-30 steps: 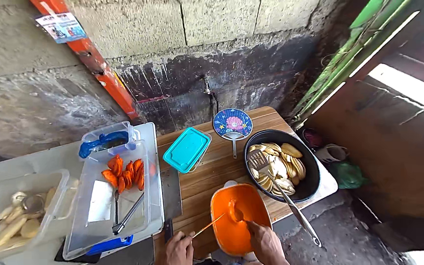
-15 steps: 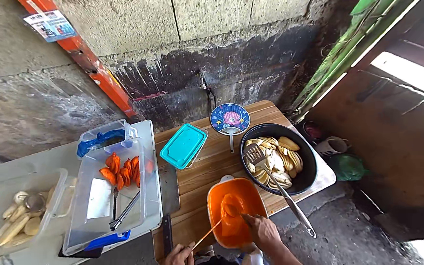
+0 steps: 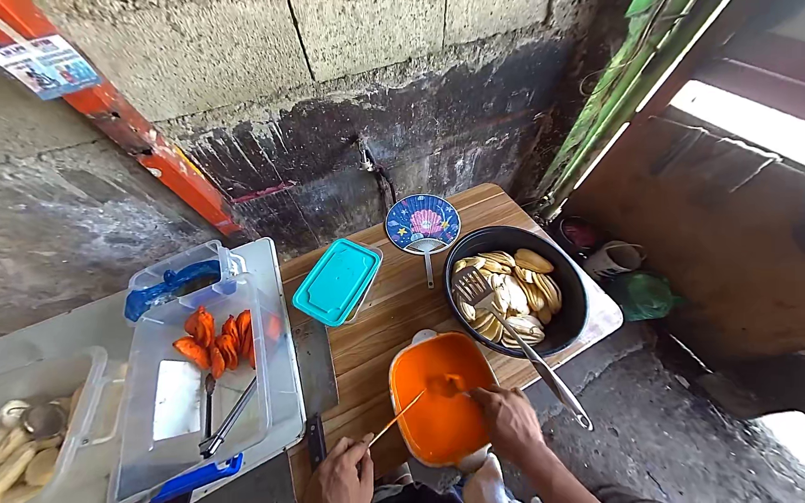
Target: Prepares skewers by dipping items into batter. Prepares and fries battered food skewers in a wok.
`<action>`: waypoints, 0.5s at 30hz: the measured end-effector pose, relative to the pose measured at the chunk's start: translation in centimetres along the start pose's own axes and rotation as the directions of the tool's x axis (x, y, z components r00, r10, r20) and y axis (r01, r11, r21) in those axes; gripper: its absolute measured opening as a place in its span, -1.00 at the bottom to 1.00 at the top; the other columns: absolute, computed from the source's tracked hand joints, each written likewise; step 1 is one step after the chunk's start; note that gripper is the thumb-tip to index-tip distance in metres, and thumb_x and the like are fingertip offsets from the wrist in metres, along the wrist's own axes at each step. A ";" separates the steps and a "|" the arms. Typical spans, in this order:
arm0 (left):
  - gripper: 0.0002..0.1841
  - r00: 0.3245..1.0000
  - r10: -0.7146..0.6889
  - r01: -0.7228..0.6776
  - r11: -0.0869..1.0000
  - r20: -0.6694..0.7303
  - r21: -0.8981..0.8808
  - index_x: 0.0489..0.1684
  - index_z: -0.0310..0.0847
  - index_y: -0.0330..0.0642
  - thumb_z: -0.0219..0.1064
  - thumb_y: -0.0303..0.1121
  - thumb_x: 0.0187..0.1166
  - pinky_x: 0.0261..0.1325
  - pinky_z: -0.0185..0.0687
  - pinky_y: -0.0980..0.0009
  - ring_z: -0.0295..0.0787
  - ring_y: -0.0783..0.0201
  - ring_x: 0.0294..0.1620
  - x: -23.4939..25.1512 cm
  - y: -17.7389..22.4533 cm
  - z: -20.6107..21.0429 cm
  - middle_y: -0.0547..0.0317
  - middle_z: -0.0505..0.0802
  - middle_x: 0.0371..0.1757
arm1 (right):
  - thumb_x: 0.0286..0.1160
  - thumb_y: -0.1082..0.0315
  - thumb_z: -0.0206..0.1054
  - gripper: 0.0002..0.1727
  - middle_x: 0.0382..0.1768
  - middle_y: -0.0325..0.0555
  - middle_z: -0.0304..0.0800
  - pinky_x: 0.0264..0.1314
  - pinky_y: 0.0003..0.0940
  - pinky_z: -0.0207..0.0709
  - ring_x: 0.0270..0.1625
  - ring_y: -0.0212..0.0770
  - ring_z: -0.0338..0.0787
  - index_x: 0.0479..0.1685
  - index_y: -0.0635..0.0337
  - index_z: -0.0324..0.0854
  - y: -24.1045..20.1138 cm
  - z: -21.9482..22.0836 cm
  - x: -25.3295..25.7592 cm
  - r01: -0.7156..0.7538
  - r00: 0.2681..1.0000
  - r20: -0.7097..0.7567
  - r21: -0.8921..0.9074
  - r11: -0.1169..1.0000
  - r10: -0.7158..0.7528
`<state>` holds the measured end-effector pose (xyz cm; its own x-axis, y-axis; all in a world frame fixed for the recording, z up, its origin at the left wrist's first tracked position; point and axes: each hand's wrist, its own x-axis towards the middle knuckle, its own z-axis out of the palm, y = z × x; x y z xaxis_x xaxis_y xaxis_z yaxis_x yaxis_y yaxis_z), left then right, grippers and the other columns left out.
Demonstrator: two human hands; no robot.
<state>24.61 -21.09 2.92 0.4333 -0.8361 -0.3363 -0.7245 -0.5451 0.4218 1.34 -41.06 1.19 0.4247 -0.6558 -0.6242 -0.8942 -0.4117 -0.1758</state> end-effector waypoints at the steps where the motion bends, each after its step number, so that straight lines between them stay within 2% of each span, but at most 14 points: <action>1: -0.65 1.000 0.000 0.000 1.000 0.000 0.005 0.24 0.87 -0.03 0.20 -0.27 0.66 0.18 0.76 0.04 0.89 0.01 0.07 0.2 0.0 -0.1 -0.05 0.92 0.08 | 0.82 0.21 -0.01 -0.60 0.23 0.03 0.85 0.59 0.17 0.37 0.38 0.07 0.76 0.34 -0.12 0.73 -0.2 0.8 0.4 0.026 0.999 0.026 -0.002 1.000 -0.026; 3: -0.64 1.000 0.006 -0.006 1.000 0.024 -0.001 0.27 0.85 -0.05 0.19 -0.28 0.67 0.23 0.74 -0.01 0.88 -0.04 0.12 0.5 0.4 -1.1 -0.09 0.90 0.11 | 0.78 0.28 0.03 -0.63 0.25 0.10 0.83 0.62 0.22 0.33 0.41 0.13 0.74 0.31 -0.03 0.72 0.0 1.5 0.2 -0.013 0.999 0.031 -0.030 0.999 0.014; 5: -0.64 1.000 0.018 -0.018 0.999 -0.007 -0.027 0.25 0.86 -0.09 0.21 -0.30 0.65 0.24 0.72 -0.03 0.88 -0.08 0.11 0.4 0.5 -1.7 -0.14 0.91 0.08 | 0.67 0.41 0.12 -0.59 0.25 0.18 0.81 0.56 0.23 0.37 0.37 0.16 0.75 0.39 0.00 0.70 0.4 1.1 -1.4 -0.126 0.991 -0.049 -0.051 0.991 0.124; 7: -0.64 1.000 0.008 -0.009 0.999 -0.024 -0.036 0.25 0.86 -0.09 0.21 -0.29 0.65 0.25 0.73 0.01 0.88 -0.05 0.10 0.1 0.1 -1.7 -0.13 0.91 0.07 | 0.61 0.44 0.15 -0.51 0.26 0.17 0.80 0.47 0.19 0.44 0.34 0.15 0.77 0.49 -0.06 0.65 0.5 0.2 -2.5 -0.209 0.974 -0.104 -0.060 0.976 0.202; 10: -0.64 1.000 -0.007 0.007 0.999 -0.002 -0.035 0.25 0.86 -0.07 0.19 -0.29 0.67 0.26 0.73 0.05 0.88 -0.02 0.10 -0.6 -0.6 -0.9 -0.11 0.92 0.07 | 0.66 0.49 0.07 -0.42 0.33 0.17 0.74 0.47 0.15 0.46 0.36 0.15 0.74 0.67 -0.07 0.50 -0.5 0.1 -0.9 -0.252 0.962 -0.126 -0.065 0.965 0.243; 12: -0.63 0.999 -0.017 0.018 0.999 0.045 -0.035 0.27 0.85 -0.06 0.16 -0.27 0.69 0.27 0.73 0.06 0.88 -0.01 0.13 -1.1 -0.6 -0.6 -0.10 0.91 0.10 | 0.69 0.53 0.03 -0.43 0.40 0.22 0.70 0.54 0.18 0.44 0.41 0.22 0.72 0.69 0.08 0.43 -1.7 1.5 0.4 -0.209 0.970 -0.139 -0.059 0.976 0.199; 13: -0.62 0.998 -0.020 0.022 0.999 0.064 -0.033 0.29 0.84 -0.05 0.14 -0.26 0.71 0.27 0.73 0.06 0.88 -0.01 0.14 -1.3 -0.6 -0.7 -0.09 0.91 0.11 | 0.66 0.57 0.06 -0.45 0.34 0.24 0.74 0.51 0.19 0.48 0.36 0.24 0.75 0.64 0.16 0.47 -2.3 2.7 0.4 -0.135 0.974 -0.192 -0.076 0.988 0.118; 14: -0.61 0.997 -0.020 0.022 0.999 0.070 -0.031 0.31 0.83 -0.04 0.12 -0.25 0.72 0.27 0.73 0.06 0.87 -0.01 0.15 -1.4 -0.6 -0.7 -0.10 0.90 0.12 | 0.59 0.60 0.13 -0.50 0.21 0.25 0.81 0.42 0.18 0.57 0.26 0.24 0.81 0.53 0.22 0.56 -2.8 4.0 0.0 -0.032 0.960 -0.280 -0.114 0.993 -0.001; 15: -0.61 0.998 -0.018 0.020 0.999 0.063 -0.032 0.31 0.83 -0.04 0.12 -0.24 0.73 0.26 0.73 0.06 0.87 -0.02 0.14 -1.3 -0.6 -0.7 -0.10 0.90 0.12 | 0.50 0.61 0.22 -0.56 0.03 0.20 0.88 0.27 0.13 0.67 0.11 0.20 0.88 0.35 0.22 0.69 -2.9 5.1 -0.6 0.070 0.914 -0.386 -0.163 0.984 -0.129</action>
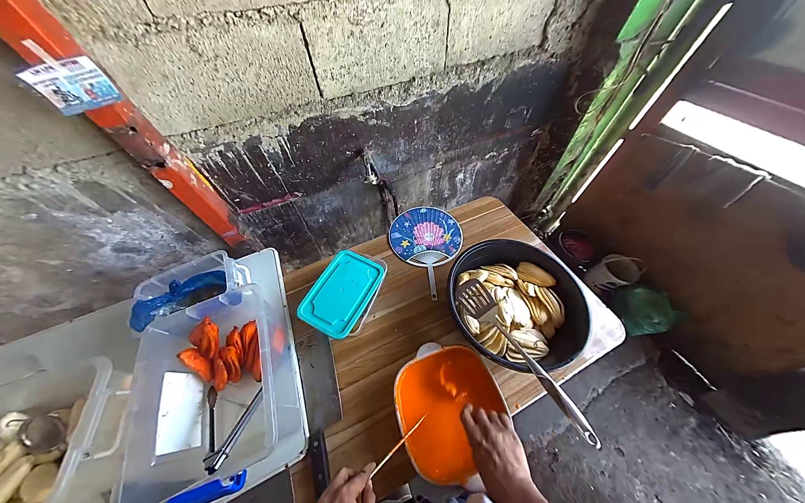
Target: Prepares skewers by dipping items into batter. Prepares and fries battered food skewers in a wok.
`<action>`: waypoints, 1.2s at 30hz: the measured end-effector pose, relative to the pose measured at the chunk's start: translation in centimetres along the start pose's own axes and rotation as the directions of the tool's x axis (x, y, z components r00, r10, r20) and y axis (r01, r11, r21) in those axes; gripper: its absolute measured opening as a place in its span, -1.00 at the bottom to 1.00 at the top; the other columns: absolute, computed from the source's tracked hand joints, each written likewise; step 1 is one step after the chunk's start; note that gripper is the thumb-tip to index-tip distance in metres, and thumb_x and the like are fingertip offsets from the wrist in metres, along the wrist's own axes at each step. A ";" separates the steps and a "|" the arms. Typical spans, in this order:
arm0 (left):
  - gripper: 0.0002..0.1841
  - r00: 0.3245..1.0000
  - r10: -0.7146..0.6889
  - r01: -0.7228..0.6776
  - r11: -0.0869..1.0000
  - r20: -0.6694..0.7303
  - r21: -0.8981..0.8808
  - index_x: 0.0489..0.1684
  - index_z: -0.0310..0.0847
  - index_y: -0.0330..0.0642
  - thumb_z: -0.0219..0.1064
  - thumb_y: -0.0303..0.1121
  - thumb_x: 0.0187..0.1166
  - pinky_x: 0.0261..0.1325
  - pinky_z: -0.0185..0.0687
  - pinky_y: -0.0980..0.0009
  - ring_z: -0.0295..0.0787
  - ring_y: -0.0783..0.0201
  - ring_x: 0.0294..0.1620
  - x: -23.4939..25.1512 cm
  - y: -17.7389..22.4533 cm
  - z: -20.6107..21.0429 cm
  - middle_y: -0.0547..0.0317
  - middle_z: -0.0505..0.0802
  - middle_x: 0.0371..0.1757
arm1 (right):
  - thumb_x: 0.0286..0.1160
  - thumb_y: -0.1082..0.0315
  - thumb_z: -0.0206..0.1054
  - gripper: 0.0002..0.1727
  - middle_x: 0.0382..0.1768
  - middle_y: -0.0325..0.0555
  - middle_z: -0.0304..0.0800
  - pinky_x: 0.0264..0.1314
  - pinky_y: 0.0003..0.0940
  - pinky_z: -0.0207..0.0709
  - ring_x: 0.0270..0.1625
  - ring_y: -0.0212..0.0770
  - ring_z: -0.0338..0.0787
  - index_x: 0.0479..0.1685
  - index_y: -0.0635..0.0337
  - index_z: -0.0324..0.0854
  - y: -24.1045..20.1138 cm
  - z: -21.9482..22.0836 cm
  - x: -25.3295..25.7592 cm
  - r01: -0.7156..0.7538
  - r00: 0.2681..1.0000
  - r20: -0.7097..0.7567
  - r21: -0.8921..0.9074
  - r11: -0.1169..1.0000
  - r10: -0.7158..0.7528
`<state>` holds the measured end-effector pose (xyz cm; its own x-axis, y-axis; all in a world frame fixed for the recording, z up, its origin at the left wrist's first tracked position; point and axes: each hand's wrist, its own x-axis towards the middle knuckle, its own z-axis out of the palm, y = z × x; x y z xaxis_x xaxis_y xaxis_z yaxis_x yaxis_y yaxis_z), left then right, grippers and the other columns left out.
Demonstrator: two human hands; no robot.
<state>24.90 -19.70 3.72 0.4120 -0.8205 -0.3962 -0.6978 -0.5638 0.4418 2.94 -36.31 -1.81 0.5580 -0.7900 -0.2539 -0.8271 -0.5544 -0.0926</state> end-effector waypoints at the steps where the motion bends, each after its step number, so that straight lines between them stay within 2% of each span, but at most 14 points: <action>1: -0.61 1.000 0.001 -0.001 1.000 -0.012 -0.008 0.31 0.83 -0.05 0.12 -0.24 0.73 0.24 0.73 0.05 0.87 -0.03 0.13 0.1 0.0 0.0 -0.11 0.90 0.11 | 0.44 0.59 0.28 -0.60 -0.08 0.11 0.91 0.16 0.08 0.70 0.02 0.14 0.90 0.24 0.17 0.76 0.1 0.1 -0.8 0.076 0.993 -0.084 -0.013 0.997 -0.077; 2: -0.61 1.000 0.000 -0.001 1.000 -0.026 -0.020 0.30 0.83 -0.06 0.13 -0.25 0.72 0.24 0.73 0.05 0.87 -0.03 0.12 0.2 -0.1 0.0 -0.12 0.90 0.10 | 0.41 0.58 0.32 -0.62 -0.13 0.06 0.91 0.10 0.07 0.72 -0.02 0.12 0.91 0.20 0.12 0.79 0.6 -0.3 -1.5 0.107 0.985 -0.133 -0.013 0.994 -0.107; 4: -0.62 0.999 -0.013 0.011 0.999 -0.048 -0.037 0.29 0.84 -0.07 0.16 -0.26 0.70 0.27 0.73 0.07 0.87 -0.02 0.13 0.3 -0.4 -0.2 -0.11 0.91 0.10 | 0.43 0.59 0.32 -0.59 -0.07 0.07 0.91 0.14 0.19 0.66 0.04 0.17 0.89 0.24 0.09 0.78 2.0 -1.7 -1.5 0.015 0.994 -0.109 0.019 1.000 -0.013; 7: -0.65 0.996 -0.041 0.036 0.998 -0.080 -0.060 0.23 0.87 -0.11 0.21 -0.31 0.66 0.27 0.72 0.06 0.87 -0.04 0.11 0.3 -0.9 -0.3 -0.13 0.92 0.05 | 0.59 0.56 0.14 -0.49 0.16 0.04 0.87 0.42 0.21 0.46 0.21 0.12 0.83 0.46 -0.03 0.66 3.2 -2.5 0.5 -0.217 0.966 0.139 -0.007 0.976 0.216; 9: -0.65 0.996 -0.045 0.041 0.998 -0.079 -0.044 0.24 0.86 -0.09 0.20 -0.30 0.67 0.28 0.71 0.06 0.87 -0.04 0.14 0.6 -1.2 -0.6 -0.11 0.92 0.07 | 0.61 0.55 0.09 -0.46 0.25 0.09 0.84 0.52 0.22 0.43 0.31 0.14 0.81 0.51 -0.05 0.64 2.5 -2.0 1.3 -0.210 0.953 0.236 0.061 0.976 0.190; 13: -0.65 0.994 -0.055 0.052 0.998 -0.097 -0.028 0.23 0.87 -0.06 0.21 -0.28 0.66 0.22 0.74 0.05 0.88 0.00 0.10 0.9 -1.5 -1.2 -0.08 0.92 0.06 | 0.70 0.33 0.05 -0.62 0.12 -0.04 0.90 0.49 0.11 0.45 0.27 0.00 0.83 0.29 -0.09 0.73 1.0 -2.4 1.1 -0.214 0.942 0.300 0.198 0.957 0.149; 16: -0.66 0.990 -0.058 0.056 0.998 -0.125 -0.022 0.20 0.88 -0.07 0.22 -0.30 0.64 0.20 0.75 0.03 0.89 -0.02 0.08 1.0 -1.7 -1.2 -0.10 0.92 0.05 | 0.79 0.16 0.05 -0.66 0.08 -0.05 0.90 0.49 0.12 0.48 0.25 0.00 0.83 0.25 -0.08 0.72 1.3 -2.5 2.8 -0.243 0.914 0.388 0.292 0.925 0.117; 20: -0.63 0.996 -0.067 0.066 0.998 -0.060 -0.015 0.26 0.86 -0.07 0.18 -0.26 0.68 0.30 0.70 -0.01 0.87 -0.05 0.15 0.9 -1.2 -1.8 -0.11 0.92 0.08 | 0.71 0.16 0.12 -0.66 0.23 0.00 0.87 0.47 0.27 0.48 0.37 0.08 0.78 0.24 -0.09 0.75 2.4 -3.3 4.9 -0.342 0.828 0.521 0.175 0.923 0.208; 23: -0.64 0.992 -0.095 0.089 0.994 -0.086 -0.063 0.25 0.85 -0.10 0.20 -0.28 0.67 0.28 0.71 -0.04 0.88 -0.06 0.14 0.2 -1.6 -1.8 -0.11 0.93 0.06 | 0.72 0.16 0.11 -0.67 0.18 -0.05 0.89 0.51 0.18 0.43 0.33 0.02 0.80 0.24 -0.10 0.73 1.8 -5.4 4.8 -0.294 0.854 0.489 0.166 0.941 0.180; 26: -0.64 0.992 -0.097 0.091 0.993 -0.077 -0.077 0.27 0.84 -0.12 0.19 -0.29 0.68 0.31 0.69 -0.02 0.88 -0.06 0.14 -0.3 -2.3 -1.3 -0.12 0.93 0.06 | 0.71 0.18 0.13 -0.68 0.20 -0.05 0.88 0.57 0.23 0.36 0.38 0.02 0.77 0.23 -0.09 0.74 1.4 -3.9 5.3 -0.214 0.853 0.513 0.169 0.962 0.099; 28: -0.64 0.994 -0.082 0.076 0.994 -0.069 -0.077 0.26 0.85 -0.13 0.19 -0.28 0.68 0.31 0.69 0.00 0.88 -0.05 0.13 -0.5 -2.3 -1.4 -0.12 0.93 0.05 | 0.69 0.22 0.12 -0.66 0.25 -0.02 0.86 0.58 0.29 0.33 0.43 0.05 0.75 0.24 -0.06 0.75 1.9 -4.1 5.5 -0.255 0.836 0.523 0.102 0.962 0.167; 30: -0.64 0.993 -0.080 0.072 0.994 -0.086 -0.084 0.25 0.85 -0.11 0.20 -0.28 0.68 0.30 0.70 0.02 0.89 -0.03 0.13 -0.8 -2.1 -1.6 -0.11 0.93 0.05 | 0.68 0.26 0.09 -0.66 0.21 -0.04 0.88 0.55 0.22 0.34 0.39 0.02 0.76 0.20 -0.05 0.75 1.7 -5.5 5.3 -0.247 0.855 0.484 0.064 0.967 0.186; 34: -0.64 0.992 -0.091 0.083 0.992 -0.089 -0.090 0.25 0.86 -0.09 0.20 -0.28 0.67 0.27 0.72 0.02 0.89 -0.02 0.11 -0.6 -2.4 -1.2 -0.08 0.94 0.05 | 0.70 0.29 0.11 -0.67 0.20 0.04 0.86 0.57 0.27 0.33 0.39 0.10 0.74 0.21 0.01 0.75 -0.3 -4.4 4.9 -0.066 0.858 0.512 0.161 0.985 -0.026; 36: -0.64 0.992 -0.097 0.089 0.991 -0.077 -0.101 0.27 0.85 -0.08 0.19 -0.26 0.69 0.28 0.71 0.02 0.88 0.00 0.12 -0.4 -2.0 -1.6 -0.07 0.93 0.06 | 0.63 0.34 0.16 -0.67 0.24 0.06 0.85 0.57 0.32 0.33 0.43 0.14 0.72 0.22 0.02 0.75 0.2 -3.6 5.1 -0.099 0.841 0.541 0.120 0.988 0.019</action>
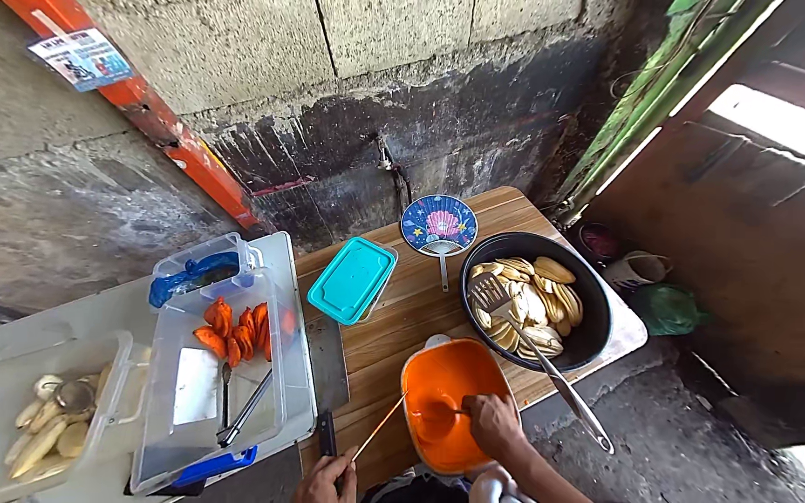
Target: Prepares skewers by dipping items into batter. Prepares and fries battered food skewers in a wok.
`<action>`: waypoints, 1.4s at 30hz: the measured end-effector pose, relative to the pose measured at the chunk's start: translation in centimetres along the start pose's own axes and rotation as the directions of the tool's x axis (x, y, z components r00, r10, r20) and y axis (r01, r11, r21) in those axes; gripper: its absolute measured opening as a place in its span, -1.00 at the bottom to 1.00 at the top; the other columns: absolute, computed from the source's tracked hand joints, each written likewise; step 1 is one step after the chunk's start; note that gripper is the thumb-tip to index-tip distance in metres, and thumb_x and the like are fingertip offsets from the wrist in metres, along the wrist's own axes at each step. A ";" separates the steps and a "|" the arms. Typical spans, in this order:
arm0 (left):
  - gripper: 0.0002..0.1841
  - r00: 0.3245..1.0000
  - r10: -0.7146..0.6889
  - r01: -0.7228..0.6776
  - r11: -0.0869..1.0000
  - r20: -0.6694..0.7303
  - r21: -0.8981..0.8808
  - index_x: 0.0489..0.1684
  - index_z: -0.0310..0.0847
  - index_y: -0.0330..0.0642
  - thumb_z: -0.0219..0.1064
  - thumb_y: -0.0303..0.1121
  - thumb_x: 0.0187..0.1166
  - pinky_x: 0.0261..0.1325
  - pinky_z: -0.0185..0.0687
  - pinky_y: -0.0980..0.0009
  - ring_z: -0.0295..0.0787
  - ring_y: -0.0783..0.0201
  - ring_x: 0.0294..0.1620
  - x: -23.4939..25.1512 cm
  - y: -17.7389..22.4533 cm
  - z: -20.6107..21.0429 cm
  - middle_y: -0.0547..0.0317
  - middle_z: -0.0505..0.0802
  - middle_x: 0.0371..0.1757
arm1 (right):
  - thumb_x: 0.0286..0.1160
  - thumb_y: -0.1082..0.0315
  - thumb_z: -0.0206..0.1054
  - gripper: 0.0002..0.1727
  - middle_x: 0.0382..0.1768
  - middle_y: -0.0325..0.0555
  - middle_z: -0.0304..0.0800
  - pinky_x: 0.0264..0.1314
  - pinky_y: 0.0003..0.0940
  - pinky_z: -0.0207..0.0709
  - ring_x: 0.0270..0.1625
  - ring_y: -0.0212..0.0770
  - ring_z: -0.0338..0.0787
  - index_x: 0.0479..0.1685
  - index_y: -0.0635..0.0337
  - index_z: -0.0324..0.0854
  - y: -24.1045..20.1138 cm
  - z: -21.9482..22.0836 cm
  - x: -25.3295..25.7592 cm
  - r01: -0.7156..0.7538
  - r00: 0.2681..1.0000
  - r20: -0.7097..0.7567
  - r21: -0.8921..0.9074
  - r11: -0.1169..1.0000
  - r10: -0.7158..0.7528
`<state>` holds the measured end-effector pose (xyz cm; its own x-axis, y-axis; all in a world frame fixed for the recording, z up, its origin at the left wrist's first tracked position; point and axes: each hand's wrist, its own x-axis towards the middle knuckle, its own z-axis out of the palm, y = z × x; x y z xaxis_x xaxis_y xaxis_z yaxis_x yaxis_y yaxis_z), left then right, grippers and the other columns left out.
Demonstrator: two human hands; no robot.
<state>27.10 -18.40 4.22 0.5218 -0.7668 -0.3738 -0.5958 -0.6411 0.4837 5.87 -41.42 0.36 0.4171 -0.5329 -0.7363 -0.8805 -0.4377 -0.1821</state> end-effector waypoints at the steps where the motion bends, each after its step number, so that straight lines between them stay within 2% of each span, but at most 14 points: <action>1: -0.64 1.000 -0.002 0.002 1.000 -0.013 -0.011 0.27 0.85 -0.08 0.20 -0.27 0.68 0.27 0.71 0.02 0.89 0.00 0.12 0.0 0.2 -0.4 -0.07 0.93 0.05 | 0.62 0.35 0.16 -0.67 0.24 0.05 0.85 0.57 0.31 0.33 0.44 0.12 0.72 0.21 0.02 0.75 0.4 -0.2 -0.2 -0.038 0.999 -0.020 0.010 0.999 0.038; 3: -0.65 0.999 -0.011 0.009 0.999 -0.050 -0.031 0.25 0.86 -0.09 0.22 -0.30 0.66 0.24 0.72 0.00 0.90 -0.01 0.08 0.0 0.4 -0.6 -0.08 0.94 0.03 | 0.68 0.34 0.11 -0.67 0.21 0.01 0.86 0.55 0.25 0.35 0.42 0.07 0.73 0.21 0.00 0.76 0.4 -1.2 -1.0 -0.051 0.996 -0.071 0.022 0.998 0.053; 7: -0.65 1.000 -0.016 0.016 1.000 -0.022 -0.021 0.26 0.85 -0.09 0.23 -0.29 0.67 0.25 0.72 -0.01 0.89 -0.03 0.09 0.3 -0.1 -0.2 -0.10 0.93 0.05 | 0.69 0.37 0.10 -0.66 0.25 0.09 0.83 0.59 0.30 0.31 0.43 0.14 0.71 0.25 0.04 0.73 -0.8 0.1 -0.4 0.071 0.997 0.008 -0.008 0.997 -0.071; 11: -0.65 0.999 0.023 -0.024 1.000 -0.029 -0.014 0.25 0.86 -0.09 0.22 -0.28 0.67 0.23 0.73 0.01 0.90 0.00 0.06 0.2 0.7 -0.8 -0.09 0.93 0.04 | 0.69 0.34 0.10 -0.65 0.26 0.03 0.85 0.57 0.29 0.34 0.44 0.10 0.73 0.25 -0.01 0.75 2.0 -1.7 -0.6 -0.115 0.990 -0.073 0.055 0.992 0.119; 13: -0.66 0.998 0.045 -0.044 0.999 -0.053 0.004 0.24 0.86 -0.09 0.22 -0.28 0.68 0.24 0.74 0.01 0.90 0.00 0.08 0.1 0.8 -0.6 -0.08 0.93 0.05 | 0.74 0.30 0.06 -0.65 0.23 0.00 0.87 0.57 0.23 0.34 0.42 0.06 0.74 0.22 -0.04 0.76 1.8 -2.6 -0.6 -0.109 0.986 -0.111 0.113 0.988 0.121; 16: -0.66 0.994 0.094 -0.093 0.995 -0.063 0.021 0.23 0.87 -0.11 0.22 -0.30 0.67 0.22 0.76 0.02 0.91 -0.02 0.06 0.0 1.0 0.1 -0.10 0.93 0.03 | 0.75 0.30 0.09 -0.67 0.27 0.02 0.84 0.60 0.29 0.33 0.46 0.09 0.71 0.24 -0.01 0.76 0.2 -1.3 0.9 -0.056 0.996 -0.056 0.137 0.989 0.064; 21: -0.66 0.989 0.119 -0.116 0.992 -0.082 0.043 0.24 0.86 -0.09 0.22 -0.30 0.67 0.17 0.78 0.04 0.91 -0.01 0.03 -0.1 1.0 -0.2 -0.10 0.92 0.03 | 0.67 0.32 0.11 -0.65 0.27 0.00 0.85 0.54 0.25 0.39 0.44 0.08 0.74 0.23 -0.04 0.77 1.3 -2.1 -0.6 -0.214 0.969 -0.095 0.149 0.966 0.229; 26: -0.66 0.980 0.172 -0.164 0.983 -0.102 0.086 0.22 0.87 -0.11 0.23 -0.32 0.65 0.14 0.80 0.07 0.91 0.00 0.00 0.2 0.8 0.4 -0.11 0.93 -0.01 | 0.71 0.31 0.12 -0.67 0.25 0.05 0.85 0.58 0.29 0.34 0.43 0.13 0.72 0.23 -0.02 0.77 0.5 0.3 -0.2 -0.010 1.000 0.011 0.104 0.995 0.009; 29: -0.67 0.978 0.188 -0.180 0.980 -0.094 0.090 0.22 0.88 -0.08 0.23 -0.32 0.65 0.10 0.80 0.08 0.91 0.01 -0.03 0.2 1.4 0.2 -0.09 0.92 -0.03 | 0.73 0.26 0.12 -0.65 0.32 0.06 0.82 0.60 0.35 0.32 0.49 0.16 0.69 0.28 -0.02 0.76 2.4 -0.8 -0.7 -0.136 0.990 -0.019 0.101 0.986 0.139; 31: -0.67 0.979 0.180 -0.173 0.981 -0.094 0.083 0.22 0.88 -0.07 0.24 -0.32 0.65 0.09 0.80 0.05 0.91 -0.01 -0.03 0.0 1.6 0.4 -0.10 0.92 -0.02 | 0.80 0.22 0.06 -0.63 0.32 0.03 0.82 0.60 0.29 0.34 0.48 0.11 0.71 0.29 -0.01 0.75 3.0 -2.3 -1.1 -0.210 0.971 -0.094 0.098 0.973 0.220; 36: -0.66 0.984 0.169 -0.164 0.983 -0.051 0.083 0.23 0.88 -0.06 0.22 -0.31 0.66 0.13 0.78 0.06 0.91 -0.01 -0.01 -0.2 1.9 0.6 -0.08 0.93 -0.01 | 0.74 0.31 0.11 -0.67 0.27 0.06 0.83 0.58 0.32 0.34 0.46 0.14 0.70 0.25 0.01 0.75 1.4 0.0 0.1 -0.016 1.000 0.003 0.065 0.998 0.016; 38: -0.66 0.984 0.172 -0.169 0.983 -0.044 0.069 0.23 0.88 -0.07 0.22 -0.31 0.66 0.12 0.79 0.09 0.91 0.00 -0.02 -0.6 1.9 0.4 -0.09 0.93 -0.01 | 0.67 0.25 0.21 -0.68 0.34 0.13 0.78 0.59 0.41 0.32 0.51 0.22 0.65 0.26 0.05 0.76 2.6 -0.4 -0.5 -0.054 0.996 0.074 0.007 0.999 0.054; 41: -0.67 0.985 0.163 -0.160 0.986 -0.056 0.054 0.22 0.88 -0.09 0.23 -0.33 0.65 0.13 0.79 0.07 0.91 -0.01 -0.02 -0.7 1.5 0.8 -0.11 0.92 -0.02 | 0.76 0.13 0.17 -0.61 0.36 0.18 0.77 0.66 0.38 0.24 0.52 0.23 0.65 0.30 0.13 0.73 4.6 -3.7 -1.3 -0.170 0.985 -0.023 -0.029 0.985 0.169; 42: -0.67 0.987 0.153 -0.151 0.987 -0.051 0.051 0.21 0.88 -0.11 0.23 -0.33 0.65 0.14 0.79 0.05 0.91 -0.02 -0.01 -0.8 1.2 1.0 -0.13 0.92 -0.01 | 0.78 0.20 0.13 -0.64 0.32 0.15 0.80 0.65 0.33 0.24 0.48 0.19 0.68 0.27 0.13 0.74 4.4 -4.0 -1.2 -0.157 0.985 -0.075 -0.032 0.987 0.155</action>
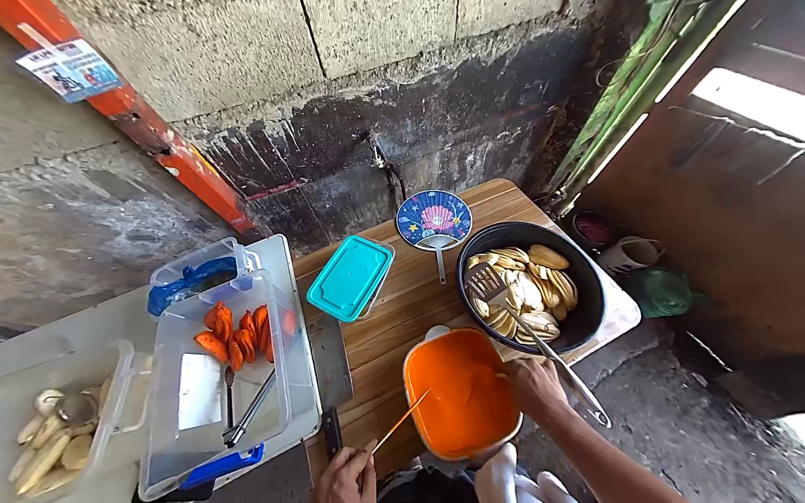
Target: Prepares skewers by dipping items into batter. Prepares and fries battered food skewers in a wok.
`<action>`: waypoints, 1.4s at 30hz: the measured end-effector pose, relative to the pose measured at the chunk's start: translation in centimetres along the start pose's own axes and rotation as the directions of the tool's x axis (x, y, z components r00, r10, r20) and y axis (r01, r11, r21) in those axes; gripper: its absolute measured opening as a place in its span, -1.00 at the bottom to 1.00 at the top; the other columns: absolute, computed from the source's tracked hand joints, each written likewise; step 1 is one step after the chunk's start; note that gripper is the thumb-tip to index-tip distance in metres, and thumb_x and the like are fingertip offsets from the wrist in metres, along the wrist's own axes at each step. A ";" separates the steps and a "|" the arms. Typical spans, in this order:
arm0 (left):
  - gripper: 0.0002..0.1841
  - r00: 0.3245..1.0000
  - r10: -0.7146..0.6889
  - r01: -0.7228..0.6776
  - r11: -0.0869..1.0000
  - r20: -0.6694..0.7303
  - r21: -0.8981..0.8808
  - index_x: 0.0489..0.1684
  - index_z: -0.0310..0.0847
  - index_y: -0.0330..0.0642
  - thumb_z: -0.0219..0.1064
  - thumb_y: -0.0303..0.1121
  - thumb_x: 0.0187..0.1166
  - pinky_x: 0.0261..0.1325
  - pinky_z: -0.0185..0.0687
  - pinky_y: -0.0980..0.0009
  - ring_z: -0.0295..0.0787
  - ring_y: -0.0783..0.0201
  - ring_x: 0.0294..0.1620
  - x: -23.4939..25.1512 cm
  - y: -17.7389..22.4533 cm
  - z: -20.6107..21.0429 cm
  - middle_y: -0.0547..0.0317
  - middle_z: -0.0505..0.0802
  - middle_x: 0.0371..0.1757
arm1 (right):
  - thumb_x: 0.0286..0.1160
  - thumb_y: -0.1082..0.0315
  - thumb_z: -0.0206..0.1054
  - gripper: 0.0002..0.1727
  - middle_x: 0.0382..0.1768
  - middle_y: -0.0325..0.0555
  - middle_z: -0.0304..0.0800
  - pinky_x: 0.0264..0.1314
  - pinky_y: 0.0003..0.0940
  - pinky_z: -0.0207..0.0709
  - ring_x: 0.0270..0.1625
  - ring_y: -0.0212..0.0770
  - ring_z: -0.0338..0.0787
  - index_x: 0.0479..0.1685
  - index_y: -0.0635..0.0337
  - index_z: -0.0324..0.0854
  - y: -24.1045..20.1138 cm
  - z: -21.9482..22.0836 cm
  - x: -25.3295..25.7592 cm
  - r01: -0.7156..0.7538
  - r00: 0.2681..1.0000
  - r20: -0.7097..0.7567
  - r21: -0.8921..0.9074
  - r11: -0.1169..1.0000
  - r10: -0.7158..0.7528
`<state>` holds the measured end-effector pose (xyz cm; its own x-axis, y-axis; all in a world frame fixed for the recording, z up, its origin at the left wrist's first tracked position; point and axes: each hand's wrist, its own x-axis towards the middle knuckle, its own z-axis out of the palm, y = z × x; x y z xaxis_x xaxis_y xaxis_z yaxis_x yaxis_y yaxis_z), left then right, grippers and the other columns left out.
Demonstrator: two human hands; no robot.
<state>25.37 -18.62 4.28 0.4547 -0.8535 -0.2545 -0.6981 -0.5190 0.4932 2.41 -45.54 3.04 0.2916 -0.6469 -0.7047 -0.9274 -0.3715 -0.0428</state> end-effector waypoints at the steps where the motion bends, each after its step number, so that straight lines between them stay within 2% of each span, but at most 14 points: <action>1: -0.66 1.000 -0.006 0.006 1.000 0.006 0.001 0.21 0.88 -0.11 0.22 -0.33 0.65 0.16 0.78 0.04 0.90 -0.04 0.01 0.0 -0.1 0.2 -0.14 0.92 0.00 | 0.80 0.28 0.09 -0.66 0.29 0.16 0.81 0.63 0.31 0.27 0.45 0.19 0.70 0.26 0.14 0.75 -0.6 0.0 0.1 0.051 0.998 -0.026 -0.003 0.999 -0.051; 4: -0.66 1.000 -0.002 0.002 1.000 0.024 0.000 0.21 0.87 -0.11 0.21 -0.31 0.67 0.17 0.78 0.05 0.90 -0.04 0.04 0.5 0.2 0.3 -0.12 0.92 0.01 | 0.72 0.45 0.05 -0.62 0.25 0.06 0.84 0.63 0.27 0.26 0.44 0.12 0.70 0.24 0.03 0.78 -1.7 1.0 1.1 0.273 0.962 0.016 -0.042 0.961 -0.272; 6: -0.66 1.000 -0.012 0.012 1.000 0.015 -0.013 0.22 0.88 -0.09 0.22 -0.31 0.66 0.14 0.78 0.05 0.90 -0.03 0.01 0.5 0.3 0.0 -0.11 0.92 0.00 | 0.70 0.43 0.08 -0.64 0.19 0.03 0.86 0.60 0.27 0.28 0.39 0.10 0.73 0.19 0.00 0.79 -1.0 1.1 0.6 0.336 0.942 0.014 -0.087 0.938 -0.336; 10: -0.67 0.998 -0.056 0.056 0.998 0.000 -0.021 0.22 0.88 -0.05 0.24 -0.32 0.65 0.16 0.77 0.02 0.90 -0.02 0.03 0.6 -0.1 0.0 -0.09 0.92 0.03 | 0.70 0.53 0.04 -0.64 0.09 0.14 0.85 0.56 0.14 0.32 0.28 0.14 0.76 0.14 0.20 0.78 0.7 0.1 -1.1 0.176 0.968 -0.138 -0.228 0.958 -0.211; 14: -0.67 0.998 -0.064 0.064 0.998 0.007 -0.016 0.22 0.88 -0.05 0.24 -0.31 0.65 0.17 0.77 0.04 0.90 -0.01 0.04 0.6 -0.4 -0.3 -0.08 0.92 0.05 | 0.65 0.48 0.14 -0.69 0.17 0.13 0.86 0.62 0.29 0.26 0.37 0.17 0.75 0.14 0.17 0.78 0.2 1.1 -1.7 0.154 0.988 0.062 -0.174 0.973 -0.145; 16: -0.67 0.998 -0.062 0.062 0.998 0.011 -0.021 0.23 0.87 -0.06 0.24 -0.31 0.66 0.18 0.77 0.05 0.89 -0.02 0.05 0.6 -0.7 -0.5 -0.10 0.92 0.04 | 0.63 0.39 0.23 -0.71 0.25 0.13 0.83 0.64 0.41 0.23 0.44 0.22 0.69 0.19 0.10 0.78 -0.7 2.7 -1.3 0.185 0.970 0.181 -0.100 0.978 -0.165; 19: -0.67 0.998 -0.065 0.065 0.998 0.013 -0.018 0.23 0.87 -0.06 0.23 -0.31 0.66 0.20 0.76 0.05 0.89 -0.02 0.07 0.8 -1.1 -0.4 -0.10 0.92 0.05 | 0.67 0.21 0.25 -0.71 0.28 0.05 0.82 0.56 0.37 0.34 0.47 0.15 0.68 0.20 -0.04 0.81 -1.8 4.8 0.1 0.176 0.957 0.222 0.058 0.983 -0.185; 24: -0.67 0.999 -0.052 0.052 0.999 0.001 -0.017 0.21 0.88 -0.06 0.25 -0.31 0.65 0.17 0.77 0.06 0.90 0.00 0.03 1.3 -1.0 -0.3 -0.09 0.92 0.03 | 0.71 0.08 0.24 -0.67 0.14 -0.03 0.89 0.41 0.19 0.58 0.26 0.02 0.83 0.21 -0.10 0.84 -0.7 6.0 1.1 0.097 0.990 0.055 0.399 0.912 -0.129; 27: -0.68 0.997 -0.079 0.079 0.997 -0.002 -0.016 0.21 0.88 -0.04 0.25 -0.29 0.65 0.16 0.77 0.05 0.90 0.02 0.03 1.7 -0.5 -0.5 -0.05 0.93 0.03 | 0.79 0.17 0.10 -0.65 0.24 -0.04 0.87 0.64 0.20 0.31 0.43 0.03 0.74 0.28 -0.09 0.77 -0.8 3.3 -1.0 0.024 1.000 0.009 0.127 0.992 -0.025; 30: -0.67 0.997 -0.071 0.071 0.997 -0.010 -0.029 0.22 0.88 -0.06 0.26 -0.29 0.65 0.19 0.76 0.02 0.89 -0.02 0.05 1.9 -0.6 -0.5 -0.09 0.92 0.04 | 0.65 0.36 0.19 -0.70 0.26 0.11 0.83 0.66 0.29 0.27 0.44 0.16 0.72 0.20 0.13 0.75 -1.5 1.8 -2.8 0.005 0.993 0.115 -0.113 0.994 0.008; 32: -0.67 0.998 -0.060 0.060 0.998 0.002 -0.027 0.23 0.87 -0.08 0.25 -0.30 0.65 0.20 0.75 0.00 0.89 -0.05 0.06 2.0 -0.7 -0.4 -0.11 0.92 0.04 | 0.55 0.36 0.28 -0.71 0.29 0.18 0.79 0.59 0.39 0.32 0.45 0.23 0.69 0.17 0.18 0.75 -2.8 2.5 -2.7 0.060 0.976 0.216 -0.084 0.995 -0.041; 34: -0.66 0.998 -0.054 0.054 0.998 0.025 -0.013 0.25 0.86 -0.06 0.23 -0.29 0.66 0.22 0.75 0.01 0.89 -0.04 0.07 2.2 -0.5 -0.4 -0.10 0.92 0.06 | 0.58 0.25 0.27 -0.69 0.30 0.15 0.79 0.49 0.42 0.41 0.45 0.23 0.69 0.17 0.10 0.78 -3.7 4.0 -1.1 0.098 0.967 0.234 0.031 0.995 -0.103; 39: -0.68 0.998 -0.054 0.053 0.998 -0.025 -0.019 0.21 0.88 -0.06 0.25 -0.31 0.65 0.17 0.77 0.04 0.90 -0.01 0.03 2.1 -0.4 -0.8 -0.08 0.93 0.02 | 0.75 0.10 0.16 -0.66 0.22 -0.05 0.88 0.51 0.28 0.46 0.39 0.07 0.76 0.22 -0.13 0.82 -2.5 3.5 -1.0 0.083 0.995 0.039 0.259 0.962 -0.096; 42: -0.68 0.997 -0.060 0.060 0.998 -0.046 -0.011 0.20 0.89 -0.04 0.27 -0.31 0.63 0.15 0.78 0.04 0.90 -0.01 0.02 2.1 -0.9 -0.6 -0.07 0.93 0.01 | 0.83 0.11 0.07 -0.64 0.21 -0.11 0.90 0.63 0.18 0.32 0.40 0.00 0.76 0.27 -0.16 0.79 -0.4 2.5 -2.2 0.066 0.997 -0.050 0.153 0.986 -0.059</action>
<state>27.25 -19.89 3.84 0.5209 -0.8176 -0.2454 -0.6632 -0.5686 0.4866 1.56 -42.34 2.82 0.3571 -0.6561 -0.6648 -0.9311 -0.3070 -0.1972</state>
